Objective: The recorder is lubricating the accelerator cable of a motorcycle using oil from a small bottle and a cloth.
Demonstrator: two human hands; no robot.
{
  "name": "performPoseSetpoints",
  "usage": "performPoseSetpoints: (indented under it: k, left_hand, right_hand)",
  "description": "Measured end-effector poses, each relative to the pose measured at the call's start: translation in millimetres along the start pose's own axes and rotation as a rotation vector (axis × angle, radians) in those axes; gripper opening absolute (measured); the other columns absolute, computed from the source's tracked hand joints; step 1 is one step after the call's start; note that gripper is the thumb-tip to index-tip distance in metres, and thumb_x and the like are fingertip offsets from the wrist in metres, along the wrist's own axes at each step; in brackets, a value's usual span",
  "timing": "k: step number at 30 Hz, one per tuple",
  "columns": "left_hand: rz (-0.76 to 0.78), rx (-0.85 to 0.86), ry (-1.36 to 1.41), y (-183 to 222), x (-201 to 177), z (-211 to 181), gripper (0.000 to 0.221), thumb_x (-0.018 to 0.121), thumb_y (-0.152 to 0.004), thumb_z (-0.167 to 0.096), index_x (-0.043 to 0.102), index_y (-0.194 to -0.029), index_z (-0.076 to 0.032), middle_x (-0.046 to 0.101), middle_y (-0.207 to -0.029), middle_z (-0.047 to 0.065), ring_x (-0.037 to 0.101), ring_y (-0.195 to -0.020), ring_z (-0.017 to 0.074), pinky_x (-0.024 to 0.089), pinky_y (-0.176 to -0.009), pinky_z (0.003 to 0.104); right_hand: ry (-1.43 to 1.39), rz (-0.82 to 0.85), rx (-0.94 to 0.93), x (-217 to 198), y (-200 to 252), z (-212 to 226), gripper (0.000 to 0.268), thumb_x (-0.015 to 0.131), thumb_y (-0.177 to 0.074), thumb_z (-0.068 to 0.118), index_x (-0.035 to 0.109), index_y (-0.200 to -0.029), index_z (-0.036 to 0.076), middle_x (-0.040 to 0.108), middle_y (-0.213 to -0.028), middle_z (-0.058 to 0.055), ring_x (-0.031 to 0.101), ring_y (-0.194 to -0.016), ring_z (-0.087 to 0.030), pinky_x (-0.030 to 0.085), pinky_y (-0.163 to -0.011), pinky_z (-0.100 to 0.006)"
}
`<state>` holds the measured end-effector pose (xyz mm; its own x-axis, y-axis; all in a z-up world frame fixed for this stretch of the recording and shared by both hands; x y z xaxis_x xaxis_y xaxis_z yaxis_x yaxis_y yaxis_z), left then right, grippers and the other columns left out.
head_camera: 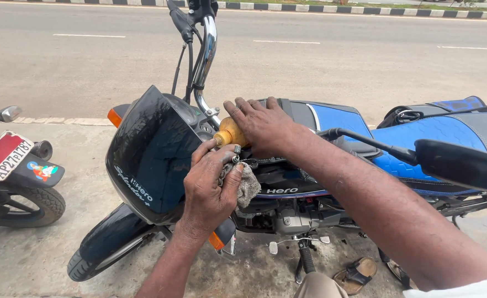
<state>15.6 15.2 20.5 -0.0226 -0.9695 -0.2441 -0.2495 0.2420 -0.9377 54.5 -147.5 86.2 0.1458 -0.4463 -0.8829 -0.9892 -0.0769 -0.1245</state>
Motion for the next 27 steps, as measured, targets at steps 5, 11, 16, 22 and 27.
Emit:
performPoseSetpoints:
  k: [5,11,16,22,27]
  left_hand:
    - [-0.067,-0.022,-0.022,-1.2,3.9,-0.5,0.021,0.070,-0.096,-0.004,0.065,-0.116,0.000,0.076,-0.114,0.014,0.075,-0.107,0.0236,0.046,-0.118,0.050]
    - [-0.126,-0.024,-0.071,-0.9,8.9,0.0,0.026,0.067,-0.094,-0.001,0.062,-0.119,0.001,0.075,-0.113,0.016,0.075,-0.105,0.0238,0.045,-0.118,0.051]
    - [-0.181,-0.054,-0.098,-3.7,14.0,-1.7,0.027,0.067,-0.094,-0.001,0.062,-0.121,0.002,0.074,-0.113,0.016,0.075,-0.104,0.0240,0.045,-0.117,0.050]
    - [-0.213,-0.085,-0.087,-2.2,20.2,-0.1,0.028,0.065,-0.095,-0.001,0.061,-0.122,0.003,0.074,-0.109,0.016,0.075,-0.101,0.0228,0.046,-0.116,0.050]
    - [-0.212,-0.085,-0.085,-6.3,20.8,-3.7,0.030,0.065,-0.095,-0.001,0.061,-0.124,0.006,0.073,-0.107,0.018,0.075,-0.101,0.0247,0.045,-0.116,0.049]
  right_hand:
    - [-0.332,0.085,-0.018,22.0,-19.0,-13.1,0.095,0.086,-0.075,0.021,0.034,-0.155,0.023,0.052,-0.149,-0.007,0.048,-0.139,-0.024,0.032,-0.113,-0.058]
    - [-0.437,0.006,0.055,2.0,-8.0,-39.5,0.087,0.088,-0.070,0.036,0.044,-0.142,0.011,0.061,-0.127,-0.014,0.063,-0.115,-0.028,0.038,-0.109,-0.050]
    - [-0.504,-0.187,0.061,-23.2,25.2,-57.2,0.084,0.083,-0.072,0.033,0.043,-0.139,0.002,0.068,-0.111,-0.018,0.069,-0.103,-0.029,0.042,-0.111,-0.048]
    - [-0.122,-0.264,0.037,-64.6,69.9,-55.6,0.087,0.086,-0.071,0.030,0.043,-0.143,0.007,0.069,-0.117,-0.017,0.067,-0.111,-0.031,0.034,-0.114,-0.054]
    - [0.040,-0.273,-0.005,-59.5,85.3,-70.0,0.097,0.092,-0.065,0.029,0.043,-0.146,0.010,0.066,-0.128,-0.018,0.063,-0.118,-0.033,0.029,-0.116,-0.057]
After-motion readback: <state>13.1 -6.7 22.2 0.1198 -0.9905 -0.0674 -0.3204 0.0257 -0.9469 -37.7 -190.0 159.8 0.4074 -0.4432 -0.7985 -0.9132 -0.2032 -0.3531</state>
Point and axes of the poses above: each hand's wrist, its own y-axis away from the middle knuckle, its own x-axis out of the palm, z = x × y, the point moved 4 cm from there along -y, towards the middle knuckle
